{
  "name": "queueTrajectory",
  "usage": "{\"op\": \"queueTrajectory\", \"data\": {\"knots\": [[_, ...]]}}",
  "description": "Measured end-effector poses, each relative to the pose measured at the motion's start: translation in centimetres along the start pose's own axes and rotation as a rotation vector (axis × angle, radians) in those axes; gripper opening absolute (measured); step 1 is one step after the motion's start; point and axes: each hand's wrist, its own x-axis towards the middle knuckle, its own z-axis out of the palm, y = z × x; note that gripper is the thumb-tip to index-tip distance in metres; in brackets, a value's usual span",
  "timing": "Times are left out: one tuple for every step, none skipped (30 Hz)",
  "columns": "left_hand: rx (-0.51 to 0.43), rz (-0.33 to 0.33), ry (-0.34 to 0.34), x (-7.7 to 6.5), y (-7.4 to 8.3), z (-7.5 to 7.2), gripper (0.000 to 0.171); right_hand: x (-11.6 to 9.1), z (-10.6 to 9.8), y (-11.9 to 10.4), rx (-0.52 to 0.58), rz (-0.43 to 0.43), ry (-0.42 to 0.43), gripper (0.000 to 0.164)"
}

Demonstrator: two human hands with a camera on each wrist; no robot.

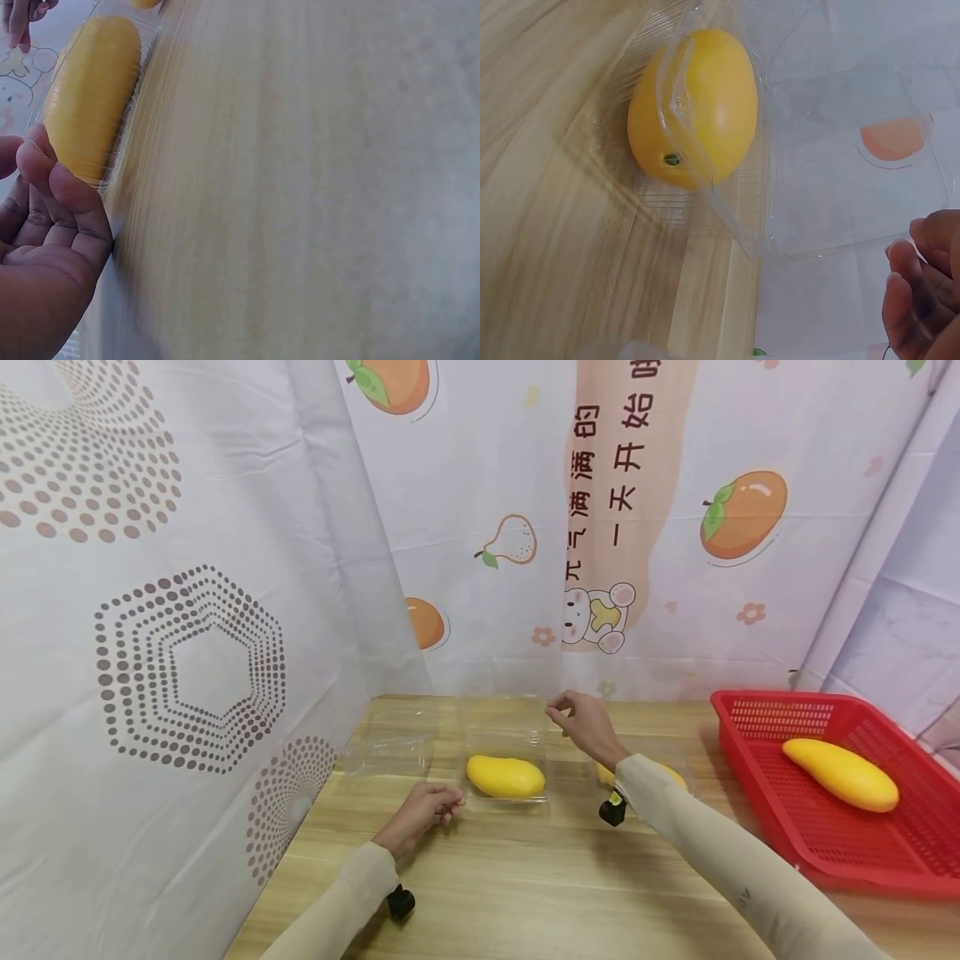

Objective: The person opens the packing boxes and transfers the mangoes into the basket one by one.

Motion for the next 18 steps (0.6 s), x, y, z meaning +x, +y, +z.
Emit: {"op": "queueTrajectory", "data": {"knots": [[0.0, 0.0, 0.0, 0.0, 0.0, 0.0, 0.026, 0.0, 0.1, 0.0, 0.007, 0.007, 0.002, 0.015], [0.004, 0.005, -0.001, 0.0, 0.0, 0.0, 0.026, 0.1, 0.1, 0.1, 0.013, 0.012, 0.005, 0.016], [0.003, 0.006, -0.001, 0.1, 0.0, 0.0, 0.026, 0.1, 0.2, 0.1, 0.018, 0.017, 0.006, 0.016], [0.004, 0.008, -0.002, 0.1, -0.1, 0.0, 0.025, 0.1, 0.3, 0.2, 0.023, 0.023, 0.006, 0.016], [0.009, 0.014, -0.004, 0.1, -0.1, 0.0, 0.025, 0.2, 0.4, 0.2, 0.027, 0.03, 0.006, 0.016], [0.009, 0.015, -0.005, 0.1, -0.1, 0.1, 0.025, 0.2, 0.5, 0.3, 0.032, 0.038, 0.006, 0.016], [0.009, 0.016, -0.006, 0.1, -0.2, 0.1, 0.024, 0.2, 0.6, 0.4, 0.035, 0.045, 0.004, 0.015], [0.009, 0.017, -0.006, 0.1, -0.2, 0.1, 0.024, 0.3, 0.8, 0.5, 0.038, 0.052, 0.004, 0.014], [0.007, 0.014, -0.006, 0.1, -0.2, 0.1, 0.024, 0.3, 0.9, 0.7, 0.039, 0.059, 0.004, 0.013], [0.009, 0.014, -0.007, 0.1, -0.2, 0.1, 0.024, 0.3, 1.0, 0.9, 0.038, 0.064, 0.003, 0.011], [0.009, 0.014, -0.007, 0.1, -0.2, 0.1, 0.024, 0.4, 1.2, 1.0, 0.037, 0.067, 0.003, 0.011], [0.006, 0.011, -0.005, 0.1, -0.3, 0.0, 0.024, 0.4, 1.3, 1.1, 0.039, 0.068, 0.003, 0.01], [0.008, 0.011, -0.005, 0.1, -0.3, 0.0, 0.024, 0.4, 1.4, 1.3, 0.039, 0.067, 0.003, 0.01], [0.007, 0.011, -0.005, 0.1, -0.3, 0.0, 0.025, 0.4, 1.4, 1.4, 0.039, 0.069, 0.002, 0.01], [0.008, 0.012, -0.005, 0.1, -0.3, 0.0, 0.025, 0.4, 1.5, 1.5, 0.037, 0.071, -0.001, 0.01], [0.007, 0.012, -0.004, 0.2, -0.3, -0.1, 0.026, 0.4, 1.5, 1.6, 0.035, 0.075, -0.004, 0.011], [0.006, 0.011, -0.003, 0.2, -0.2, -0.1, 0.026, 0.4, 1.6, 1.6, 0.033, 0.082, -0.009, 0.011], [0.005, 0.011, -0.002, 0.2, -0.2, -0.1, 0.026, 0.5, 1.6, 1.7, 0.032, 0.093, -0.018, 0.011]]}}
